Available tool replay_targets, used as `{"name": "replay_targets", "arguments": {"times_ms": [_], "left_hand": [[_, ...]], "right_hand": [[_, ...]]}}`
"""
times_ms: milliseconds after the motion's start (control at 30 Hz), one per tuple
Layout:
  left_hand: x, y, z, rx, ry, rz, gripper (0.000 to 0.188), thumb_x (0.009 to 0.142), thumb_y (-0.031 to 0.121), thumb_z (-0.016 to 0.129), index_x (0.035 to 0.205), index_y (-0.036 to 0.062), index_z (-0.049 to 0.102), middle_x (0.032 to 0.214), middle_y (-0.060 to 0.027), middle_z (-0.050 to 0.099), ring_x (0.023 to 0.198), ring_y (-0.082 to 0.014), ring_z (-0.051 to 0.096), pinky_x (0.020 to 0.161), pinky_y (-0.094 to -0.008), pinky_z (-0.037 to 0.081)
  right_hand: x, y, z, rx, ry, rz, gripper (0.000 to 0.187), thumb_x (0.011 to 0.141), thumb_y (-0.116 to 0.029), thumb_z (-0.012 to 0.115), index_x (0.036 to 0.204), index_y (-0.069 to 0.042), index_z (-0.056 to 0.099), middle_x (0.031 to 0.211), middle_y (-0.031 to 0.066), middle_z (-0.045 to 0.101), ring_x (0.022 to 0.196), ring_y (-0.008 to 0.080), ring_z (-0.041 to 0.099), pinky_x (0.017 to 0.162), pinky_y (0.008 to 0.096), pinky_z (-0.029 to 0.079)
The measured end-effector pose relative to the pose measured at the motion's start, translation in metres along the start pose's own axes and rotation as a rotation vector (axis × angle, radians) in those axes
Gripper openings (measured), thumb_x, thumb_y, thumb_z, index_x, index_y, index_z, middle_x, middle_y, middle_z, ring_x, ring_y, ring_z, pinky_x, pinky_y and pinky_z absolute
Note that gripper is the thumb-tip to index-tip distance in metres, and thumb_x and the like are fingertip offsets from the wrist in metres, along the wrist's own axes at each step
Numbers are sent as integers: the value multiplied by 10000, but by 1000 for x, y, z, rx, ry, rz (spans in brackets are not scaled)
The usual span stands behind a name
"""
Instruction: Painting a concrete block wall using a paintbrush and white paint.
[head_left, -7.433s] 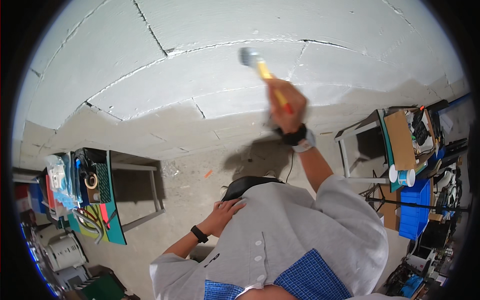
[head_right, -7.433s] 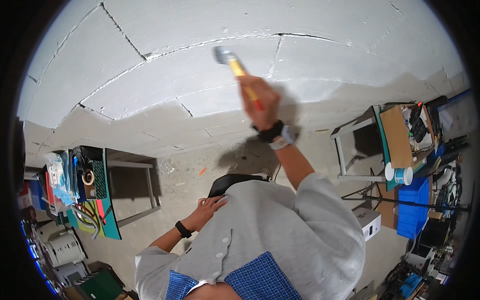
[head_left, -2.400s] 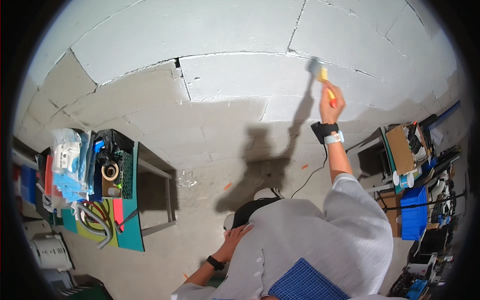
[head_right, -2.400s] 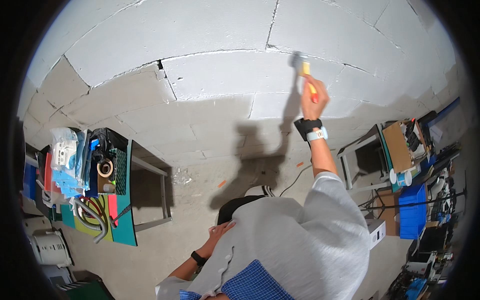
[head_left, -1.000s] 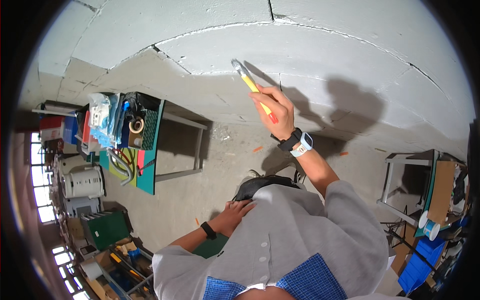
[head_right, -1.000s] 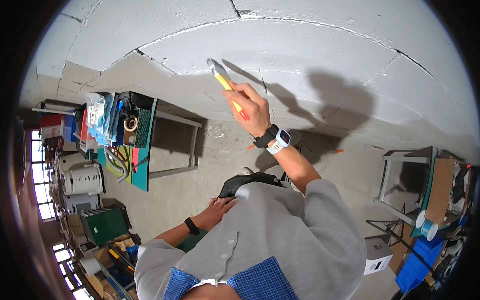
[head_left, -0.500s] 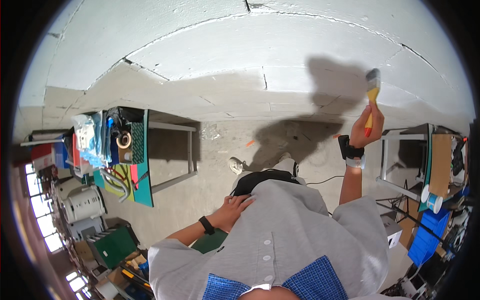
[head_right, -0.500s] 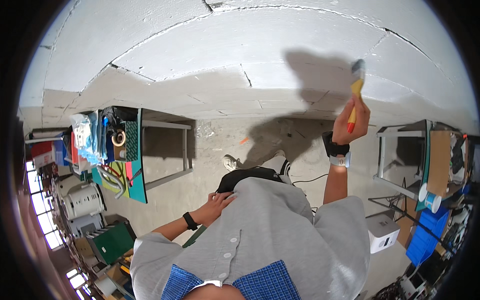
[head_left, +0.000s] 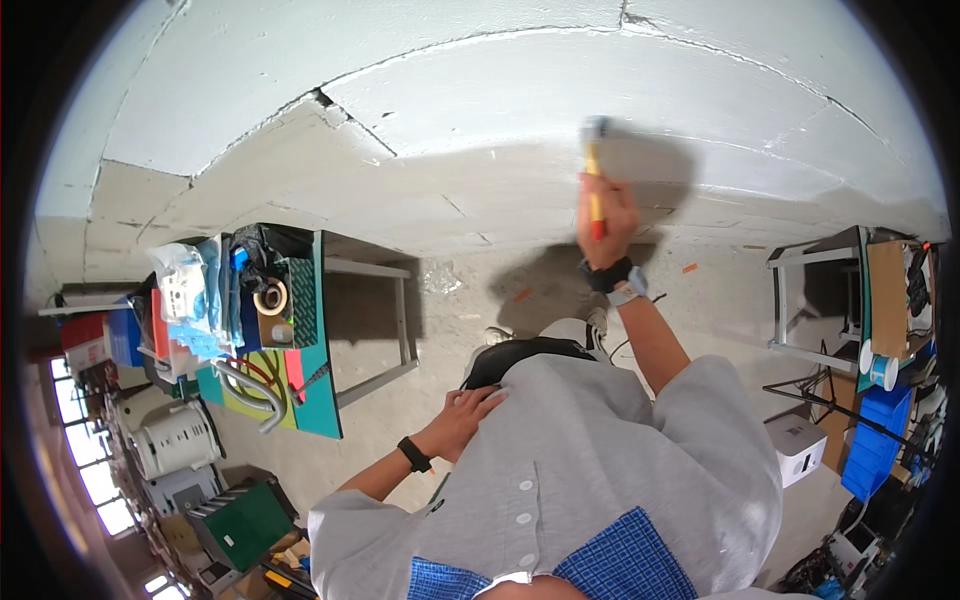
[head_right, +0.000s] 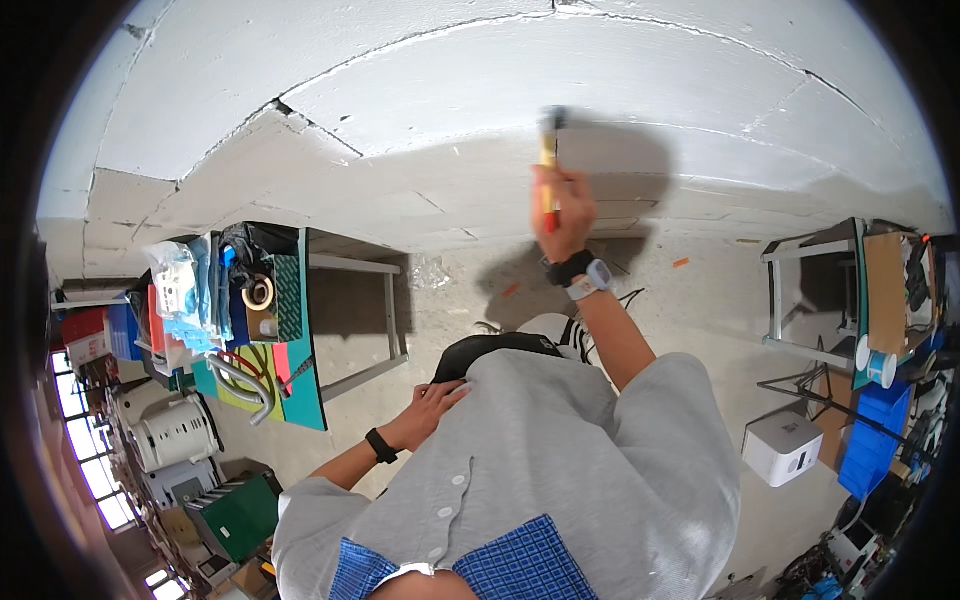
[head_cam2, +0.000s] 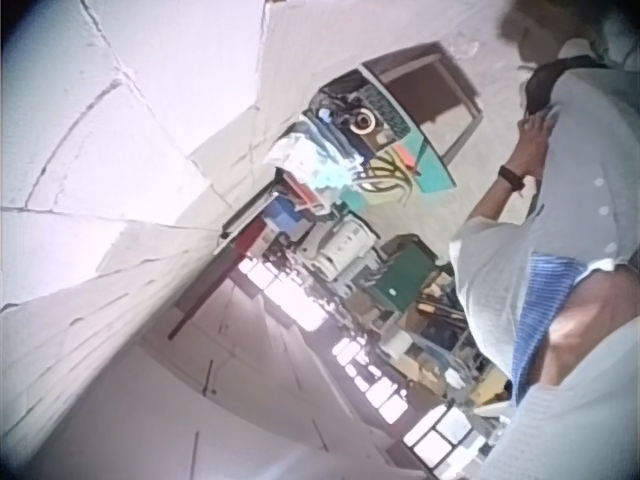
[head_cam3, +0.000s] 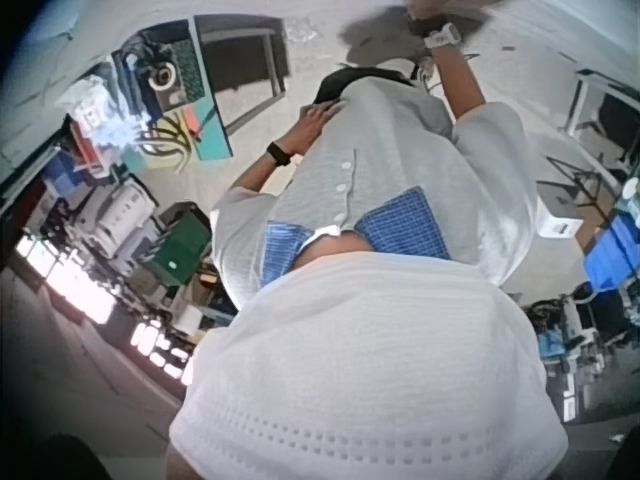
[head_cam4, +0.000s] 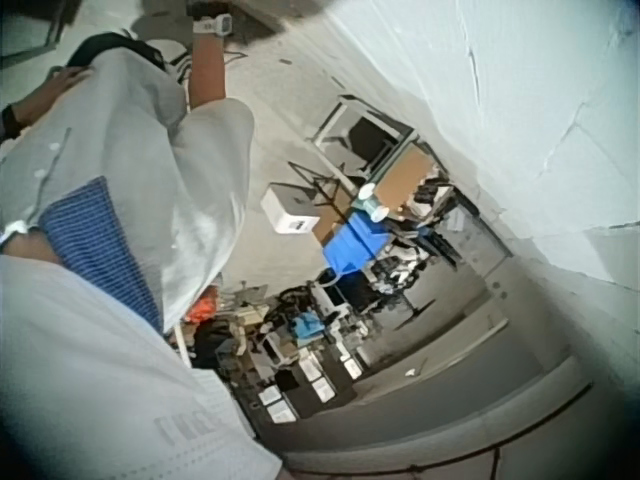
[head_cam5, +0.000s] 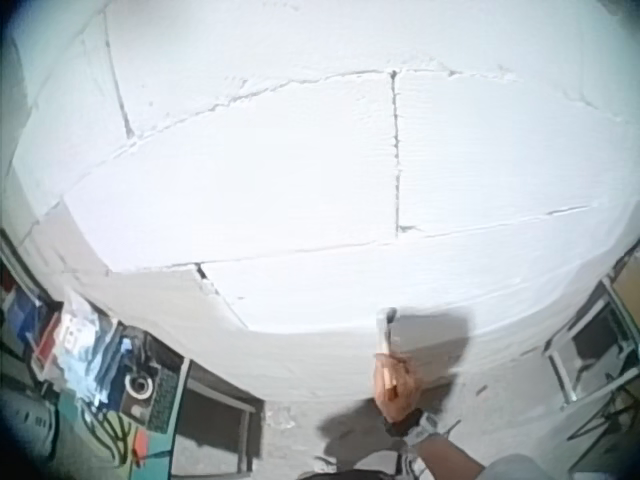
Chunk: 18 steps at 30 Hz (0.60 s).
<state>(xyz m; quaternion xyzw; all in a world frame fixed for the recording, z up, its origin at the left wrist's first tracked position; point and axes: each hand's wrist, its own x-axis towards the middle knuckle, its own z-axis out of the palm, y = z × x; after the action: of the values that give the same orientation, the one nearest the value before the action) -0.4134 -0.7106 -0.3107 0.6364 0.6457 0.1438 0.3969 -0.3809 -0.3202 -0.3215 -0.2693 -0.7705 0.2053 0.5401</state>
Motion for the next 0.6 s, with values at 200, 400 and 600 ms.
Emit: {"name": "replay_targets", "arguments": {"times_ms": [200,400,600], "left_hand": [[8,-4,-8,17,-27,52,971,754,424,708,1554,123,247,1537,-191,314,1370,-355,369,1074,-519,246],[27,1,8,-3,-7,80,1120,636,432,799,1563,164,231,1519,-181,330,1335,-364,397,1081,-539,243],[30,19,14,-7,-13,40,1000,755,466,696,1563,127,213,1517,-201,312,1347,-369,378,1070,-545,230]], "right_hand": [[10,-67,31,438,-225,-156,235,803,16,741,1021,-73,744,987,78,688,831,215,697,659,306,562],[41,21,-36,209,-33,-199,218,826,22,730,1027,-62,743,1005,112,727,893,257,709,746,344,573],[65,107,-145,-144,521,-179,154,932,-23,625,1041,-8,733,970,154,712,891,259,679,790,352,547]]}}
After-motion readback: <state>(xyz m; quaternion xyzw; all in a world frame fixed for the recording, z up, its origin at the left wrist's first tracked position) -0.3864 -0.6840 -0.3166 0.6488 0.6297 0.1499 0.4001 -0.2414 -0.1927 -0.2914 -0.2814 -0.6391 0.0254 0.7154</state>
